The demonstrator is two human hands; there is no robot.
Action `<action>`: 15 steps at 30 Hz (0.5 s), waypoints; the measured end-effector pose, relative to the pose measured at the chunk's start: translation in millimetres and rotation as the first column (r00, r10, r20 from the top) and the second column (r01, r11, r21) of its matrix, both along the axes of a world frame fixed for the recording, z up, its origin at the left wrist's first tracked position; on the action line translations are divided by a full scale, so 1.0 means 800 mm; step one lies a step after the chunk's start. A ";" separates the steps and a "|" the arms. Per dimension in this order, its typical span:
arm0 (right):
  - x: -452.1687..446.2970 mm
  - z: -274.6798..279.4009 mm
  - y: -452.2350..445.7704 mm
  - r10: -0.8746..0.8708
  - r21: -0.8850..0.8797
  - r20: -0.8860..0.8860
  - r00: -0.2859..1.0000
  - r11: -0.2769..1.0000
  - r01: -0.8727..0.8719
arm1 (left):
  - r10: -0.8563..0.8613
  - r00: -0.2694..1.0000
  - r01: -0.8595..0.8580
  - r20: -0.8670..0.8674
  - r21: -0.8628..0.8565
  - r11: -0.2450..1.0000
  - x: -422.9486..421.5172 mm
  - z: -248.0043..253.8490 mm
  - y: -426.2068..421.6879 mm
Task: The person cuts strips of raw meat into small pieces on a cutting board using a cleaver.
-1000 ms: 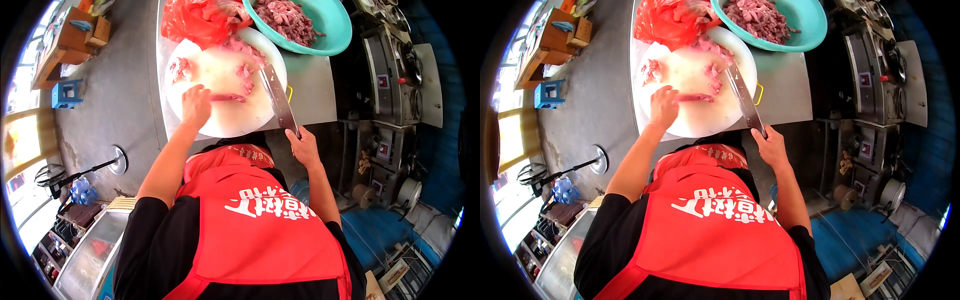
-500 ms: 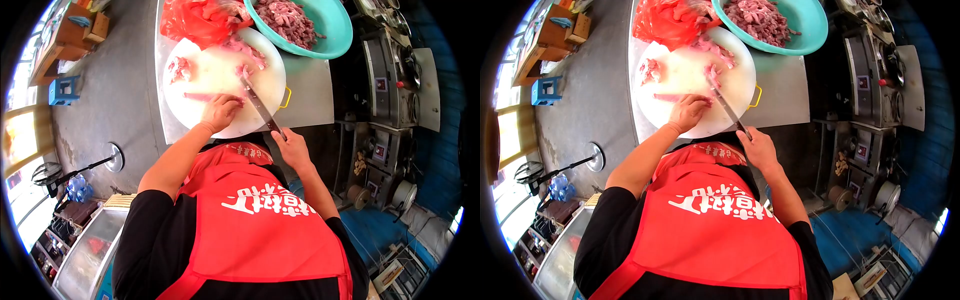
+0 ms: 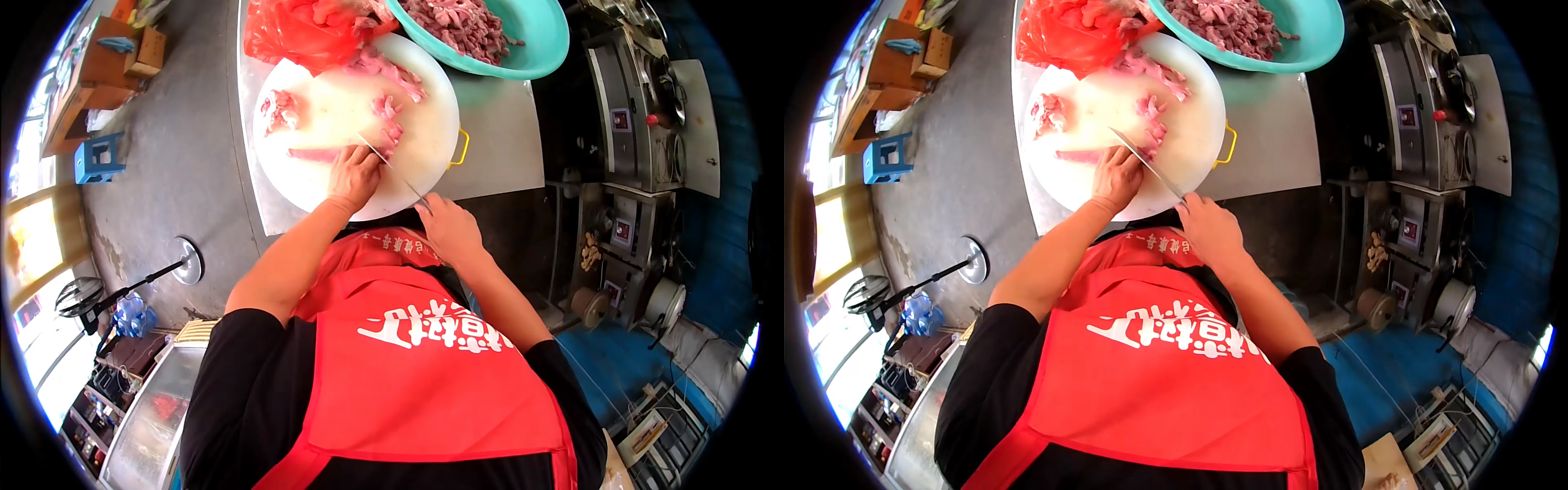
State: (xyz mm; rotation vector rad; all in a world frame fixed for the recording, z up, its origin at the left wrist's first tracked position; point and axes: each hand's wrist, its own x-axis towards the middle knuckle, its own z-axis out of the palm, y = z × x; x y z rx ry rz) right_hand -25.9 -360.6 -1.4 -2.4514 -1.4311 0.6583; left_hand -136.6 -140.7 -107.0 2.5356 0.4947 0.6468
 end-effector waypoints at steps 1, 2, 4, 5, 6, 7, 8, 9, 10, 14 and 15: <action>0.001 0.010 0.010 -0.060 -0.068 -0.021 0.998 0.996 0.059 | -0.011 1.000 0.011 -0.022 0.012 1.000 -0.001 -0.001 0.001; 0.001 0.016 0.015 -0.120 -0.137 -0.037 0.992 0.984 0.114 | -0.020 0.999 0.021 -0.044 0.024 0.999 -0.001 -0.001 0.003; 0.009 -0.002 -0.017 -0.084 -0.141 -0.023 0.996 0.987 0.080 | -0.019 0.997 0.021 -0.069 0.025 0.999 -0.001 0.005 0.005; 0.011 -0.012 -0.043 -0.053 -0.147 -0.014 0.998 0.988 0.051 | -0.025 0.995 0.027 -0.098 0.025 0.999 -0.003 0.007 0.005; 0.013 -0.022 -0.076 -0.055 -0.145 -0.008 0.998 0.988 0.053 | -0.026 0.995 0.029 -0.093 0.026 0.999 -0.004 0.007 0.006; 0.016 -0.029 -0.114 -0.069 -0.144 -0.006 0.998 0.987 0.068 | -0.013 0.996 0.011 -0.085 -0.019 1.000 -0.003 0.006 0.007; 0.015 -0.029 -0.136 -0.078 -0.148 -0.007 0.997 0.986 0.076 | 0.005 0.997 -0.011 -0.080 -0.068 0.998 -0.004 0.006 0.006; 0.016 -0.016 -0.139 -0.071 -0.150 0.000 0.998 0.986 0.070 | 0.013 0.997 -0.018 -0.073 -0.071 0.997 -0.005 0.005 0.007; 0.017 0.010 -0.135 -0.145 -0.222 -0.063 0.987 0.967 0.128 | -0.008 1.000 0.004 -0.027 -0.130 0.992 -0.008 0.005 0.009; 0.011 0.047 -0.094 -0.272 -0.132 -0.192 0.943 0.959 0.250 | 0.045 0.999 -0.037 0.028 -0.235 0.971 -0.020 0.010 0.014; 0.007 0.046 -0.078 -0.272 -0.134 -0.195 0.942 0.959 0.249 | 0.044 0.999 -0.037 0.024 -0.236 0.971 -0.021 0.007 0.016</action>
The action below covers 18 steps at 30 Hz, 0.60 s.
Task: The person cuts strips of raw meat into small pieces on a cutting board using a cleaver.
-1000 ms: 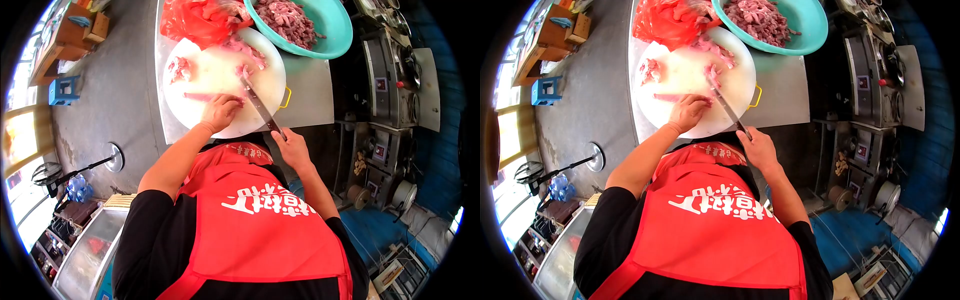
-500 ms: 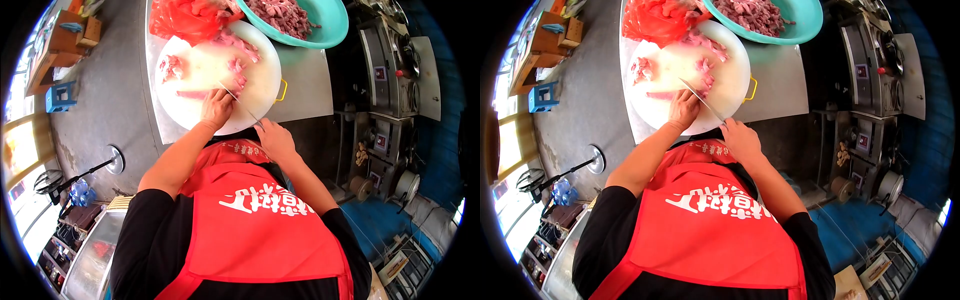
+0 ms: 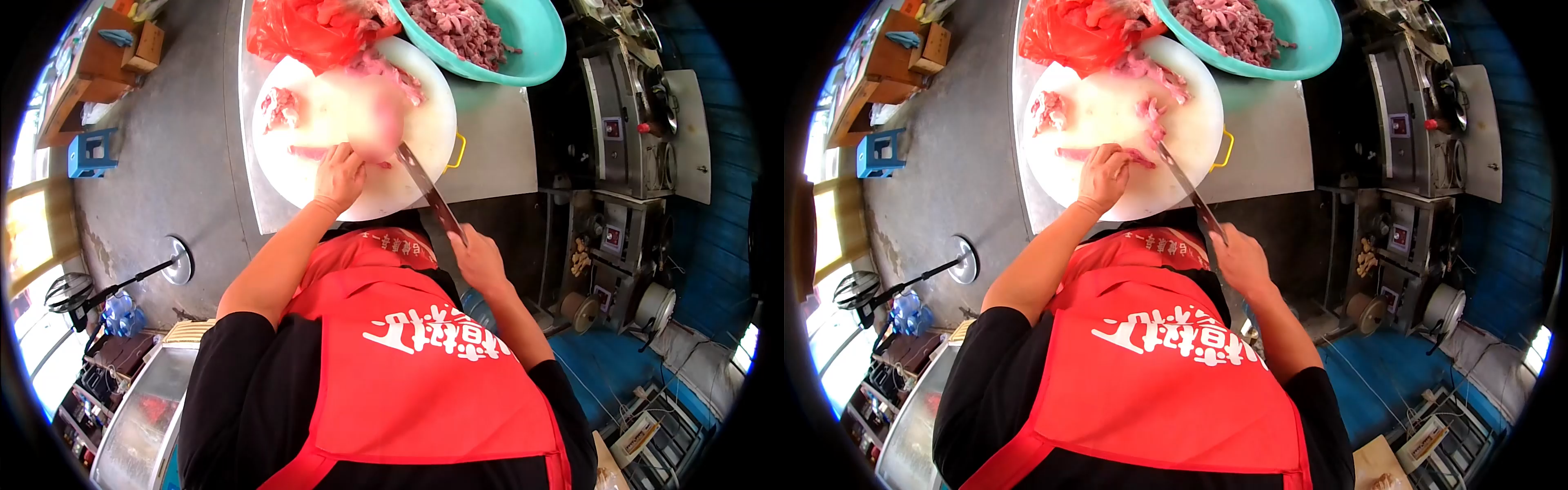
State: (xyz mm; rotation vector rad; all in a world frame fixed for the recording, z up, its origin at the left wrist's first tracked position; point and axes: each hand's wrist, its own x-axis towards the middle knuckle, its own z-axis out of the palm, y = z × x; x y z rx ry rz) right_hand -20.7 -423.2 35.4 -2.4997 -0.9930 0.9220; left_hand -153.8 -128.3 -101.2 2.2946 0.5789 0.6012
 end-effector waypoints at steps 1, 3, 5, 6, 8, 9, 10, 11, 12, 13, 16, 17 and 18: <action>-0.004 -0.003 0.020 0.066 0.043 0.082 0.994 0.997 -0.070 | 0.014 0.998 -0.011 -0.055 0.056 0.998 0.000 -0.004 0.002; -0.015 -0.015 0.059 0.118 0.088 0.166 0.979 0.987 -0.134 | 0.025 0.993 -0.012 -0.111 0.120 0.993 0.001 -0.006 0.003; -0.023 -0.029 0.093 0.172 0.039 0.191 0.966 0.982 -0.183 | 0.028 0.990 0.000 -0.139 0.199 0.980 0.005 -0.002 0.000; -0.022 -0.033 0.100 0.164 0.039 0.191 0.968 0.984 -0.175 | 0.020 0.990 0.008 -0.140 0.199 0.980 0.007 -0.001 0.000; -0.020 -0.036 0.108 0.157 -0.024 0.140 0.978 0.988 -0.155 | 0.052 0.983 -0.010 -0.177 0.231 0.973 0.009 0.000 0.000; -0.016 -0.044 0.096 0.159 -0.027 0.143 0.977 0.987 -0.157 | 0.054 0.983 -0.013 -0.174 0.228 0.973 0.011 0.000 0.002; -0.011 -0.055 0.067 0.180 -0.064 0.133 0.975 0.983 -0.173 | 0.058 0.985 -0.021 -0.161 0.219 0.975 0.009 0.001 0.002; -0.006 -0.062 0.037 0.202 -0.101 0.126 0.971 0.977 -0.190 | 0.062 0.987 -0.031 -0.145 0.209 0.977 0.007 0.002 0.001; -0.002 -0.061 0.006 0.184 -0.125 0.112 0.976 0.977 -0.170 | 0.070 0.988 -0.041 -0.134 0.207 0.978 0.007 0.002 0.003; 0.000 -0.055 -0.020 0.169 -0.149 0.100 0.981 0.977 -0.153 | 0.060 0.992 -0.042 -0.115 0.156 0.987 0.006 0.001 0.003; 0.008 -0.005 -0.033 0.076 -0.210 -0.021 0.997 0.975 -0.079 | 0.030 0.998 -0.025 -0.063 0.079 0.997 -0.003 -0.010 0.009; 0.008 0.004 -0.025 0.080 -0.213 -0.019 0.997 0.974 -0.082 | -0.007 0.999 0.010 -0.037 0.062 0.998 -0.006 -0.014 0.010; 0.005 0.009 -0.012 0.054 -0.147 -0.007 0.999 0.988 -0.055 | -0.005 0.999 0.007 -0.035 0.062 0.998 -0.006 -0.011 0.012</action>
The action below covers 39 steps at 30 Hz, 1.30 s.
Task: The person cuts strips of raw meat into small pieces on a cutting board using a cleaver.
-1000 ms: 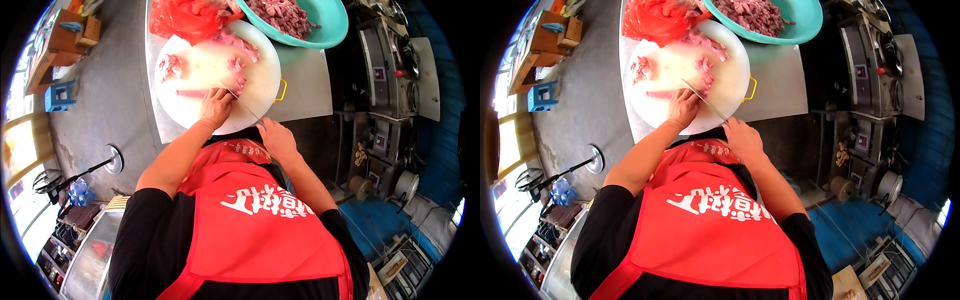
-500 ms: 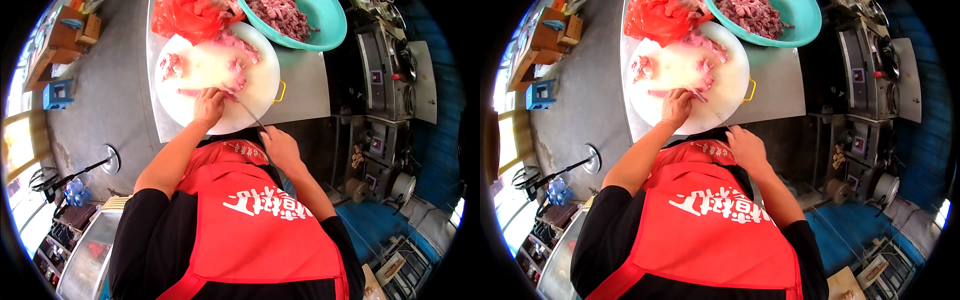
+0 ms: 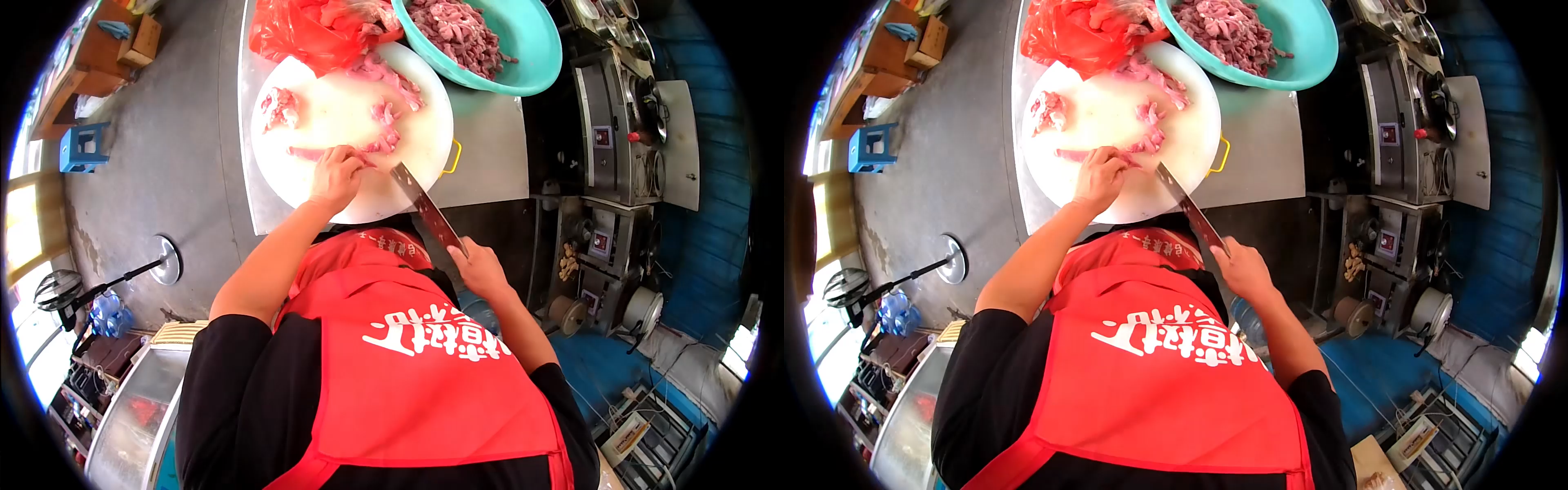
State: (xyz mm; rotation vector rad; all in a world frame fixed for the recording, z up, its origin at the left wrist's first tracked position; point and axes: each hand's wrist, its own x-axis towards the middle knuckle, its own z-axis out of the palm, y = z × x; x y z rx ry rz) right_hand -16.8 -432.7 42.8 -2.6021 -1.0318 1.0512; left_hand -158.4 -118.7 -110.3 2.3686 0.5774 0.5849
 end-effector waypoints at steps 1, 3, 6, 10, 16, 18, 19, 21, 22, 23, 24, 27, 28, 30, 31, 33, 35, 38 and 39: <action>-0.004 0.004 0.015 -0.027 0.067 0.003 1.000 0.997 0.027 | 0.034 0.999 -0.034 -0.009 0.007 0.999 -0.002 0.004 0.002; -0.011 0.010 0.057 0.063 0.160 0.070 0.996 0.984 -0.074 | 0.069 0.997 -0.069 -0.028 0.014 0.998 -0.004 0.008 0.002; -0.024 -0.020 0.108 0.153 0.191 0.144 0.978 0.965 -0.179 | 0.101 0.993 -0.095 -0.057 0.113 0.989 -0.002 0.010 0.004; -0.025 -0.034 0.152 0.179 0.071 0.102 0.979 0.980 -0.186 | 0.070 0.985 -0.046 -0.156 0.153 0.987 -0.002 0.005 0.006; -0.001 -0.023 0.013 0.221 0.048 0.075 0.972 0.973 -0.225 | 0.069 0.997 -0.068 -0.036 0.026 0.997 -0.009 0.010 0.009; 0.002 -0.007 -0.003 0.033 -0.064 -0.038 0.999 0.997 -0.035 | 0.042 0.999 -0.042 0.010 -0.026 0.999 -0.016 0.009 0.014; 0.002 -0.004 0.002 0.031 -0.064 -0.037 0.999 0.997 -0.033 | 0.062 0.998 -0.062 -0.031 0.000 0.998 -0.020 0.010 0.017; 0.001 0.000 0.029 0.036 0.075 -0.010 0.999 0.997 -0.035 | 0.083 0.994 -0.081 -0.077 0.030 0.996 -0.024 0.010 0.021; -0.005 0.001 0.053 0.043 0.108 0.019 0.999 0.993 -0.044 | 0.090 0.993 -0.083 -0.078 0.085 0.993 -0.024 0.009 0.023; -0.010 -0.006 0.075 0.042 0.110 0.016 0.999 0.993 -0.044 | 0.097 0.992 -0.085 -0.079 0.140 0.986 -0.023 0.008 0.023; -0.014 -0.014 0.097 0.149 0.149 0.087 0.985 0.976 -0.160 | 0.096 0.992 -0.083 -0.083 0.143 0.986 -0.023 0.009 0.021; -0.034 -0.029 0.157 0.211 0.130 0.108 0.972 0.966 -0.224 | 0.106 0.988 -0.086 -0.108 0.177 0.980 -0.020 0.012 0.020; -0.038 -0.030 0.165 0.180 0.066 0.062 0.982 0.981 -0.184 | 0.112 0.984 -0.087 -0.137 0.174 0.981 -0.020 0.010 0.021; -0.034 -0.045 0.145 0.187 0.071 0.062 0.980 0.979 -0.192 | 0.119 0.979 -0.091 -0.167 0.169 0.981 -0.022 0.010 0.020; -0.030 -0.055 0.129 0.197 0.076 0.068 0.978 0.976 -0.202 | 0.112 0.979 -0.086 -0.173 0.152 0.985 -0.022 0.012 0.021; -0.020 -0.071 0.066 0.237 0.082 0.089 0.967 0.966 -0.245 | 0.114 0.979 -0.092 -0.170 0.130 0.987 -0.024 0.014 0.023; -0.012 -0.059 0.016 0.185 0.016 0.031 0.982 0.982 -0.186 | 0.082 0.988 -0.077 -0.129 0.044 0.996 -0.026 0.013 0.029; -0.013 -0.002 0.020 0.015 -0.061 -0.061 0.998 0.998 -0.019 | 0.055 0.998 -0.056 -0.016 -0.083 0.995 -0.038 0.005 0.042; -0.016 0.002 0.031 0.015 -0.061 -0.065 0.998 0.998 -0.019 | 0.055 0.998 -0.057 -0.021 -0.082 0.995 -0.040 0.006 0.043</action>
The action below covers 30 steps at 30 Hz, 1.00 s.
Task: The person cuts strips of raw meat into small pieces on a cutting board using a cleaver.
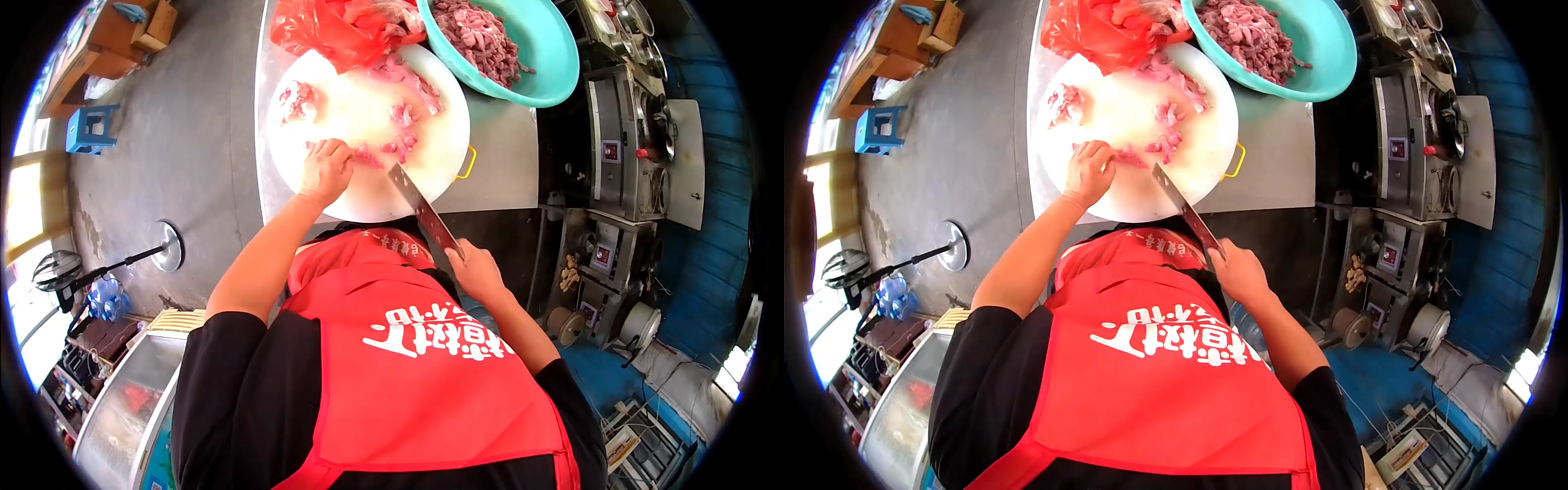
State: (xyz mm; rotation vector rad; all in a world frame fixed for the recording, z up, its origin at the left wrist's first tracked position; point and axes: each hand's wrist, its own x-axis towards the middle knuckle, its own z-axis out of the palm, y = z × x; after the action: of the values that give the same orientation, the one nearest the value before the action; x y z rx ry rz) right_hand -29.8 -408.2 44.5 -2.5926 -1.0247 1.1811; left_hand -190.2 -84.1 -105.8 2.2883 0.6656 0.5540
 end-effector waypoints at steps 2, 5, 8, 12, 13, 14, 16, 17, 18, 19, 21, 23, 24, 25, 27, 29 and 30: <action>-0.012 -0.003 0.038 0.002 0.160 0.062 0.998 0.987 -0.012 | 0.041 0.998 -0.030 -0.044 0.219 0.975 -0.001 0.006 0.001; -0.023 -0.017 0.096 0.090 0.190 0.139 0.986 0.975 -0.116 | 0.045 0.996 -0.021 -0.082 0.271 0.962 -0.002 0.006 -0.003; -0.027 -0.043 0.140 0.160 0.173 0.157 0.975 0.967 -0.187 | 0.076 0.990 -0.037 -0.120 0.303 0.952 0.002 0.012 -0.008; -0.018 -0.062 0.133 0.205 0.166 0.148 0.967 0.959 -0.229 | 0.068 0.985 -0.020 -0.159 0.287 0.958 0.000 0.013 -0.003; -0.014 -0.073 0.108 0.210 0.163 0.144 0.967 0.959 -0.232 | 0.051 0.985 -0.006 -0.165 0.263 0.965 -0.003 0.015 -0.002; -0.008 -0.090 0.065 0.254 0.158 0.164 0.953 0.947 -0.280 | 0.032 0.986 0.009 -0.166 0.241 0.970 -0.004 0.016 -0.001; 0.001 -0.064 0.025 0.262 0.095 0.122 0.957 0.957 -0.274 | 0.025 0.995 -0.005 -0.095 0.207 0.978 -0.008 -0.001 0.006; 0.004 -0.029 0.023 0.222 0.029 0.054 0.974 0.974 -0.223 | 0.020 0.999 -0.014 -0.032 0.170 0.985 -0.012 -0.008 0.007; 0.009 -0.017 0.023 0.235 0.026 0.055 0.970 0.971 -0.237 | 0.034 0.999 -0.028 -0.030 0.167 0.985 -0.015 -0.002 0.009; 0.009 -0.009 0.020 0.154 0.032 0.020 0.988 0.987 -0.155 | 0.031 0.999 -0.024 -0.042 0.162 0.986 -0.020 0.005 0.012; 0.005 -0.005 0.033 0.075 0.102 0.018 0.997 0.992 -0.077 | 0.025 0.998 -0.016 -0.055 0.164 0.986 -0.023 0.010 0.020; -0.005 -0.003 0.066 0.093 0.126 0.045 0.995 0.987 -0.098 | 0.005 0.995 0.020 -0.095 0.264 0.964 -0.026 0.008 0.019; -0.008 -0.005 0.088 0.110 0.155 0.078 0.991 0.980 -0.121 | 0.010 0.995 0.018 -0.100 0.271 0.962 -0.025 0.005 0.021; -0.010 -0.008 0.106 0.132 0.160 0.066 0.989 0.977 -0.141 | 0.019 0.993 0.014 -0.118 0.274 0.962 -0.023 0.002 0.020; -0.018 -0.013 0.136 0.164 0.151 0.055 0.985 0.974 -0.171 | 0.025 0.991 0.013 -0.135 0.271 0.963 -0.022 0.005 0.019; -0.024 -0.034 0.152 0.215 0.170 0.064 0.975 0.960 -0.223 | 0.028 0.988 0.018 -0.154 0.290 0.957 -0.020 0.008 0.020; -0.026 -0.040 0.160 0.211 0.169 0.063 0.975 0.961 -0.219 | 0.038 0.985 0.016 -0.169 0.306 0.952 -0.019 0.009 0.020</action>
State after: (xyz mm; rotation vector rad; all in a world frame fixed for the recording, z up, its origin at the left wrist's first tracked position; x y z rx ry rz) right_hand -50.7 -280.5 12.1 -2.4302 -1.3833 1.0248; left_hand -205.5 -68.5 -98.5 2.6487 0.7174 0.4950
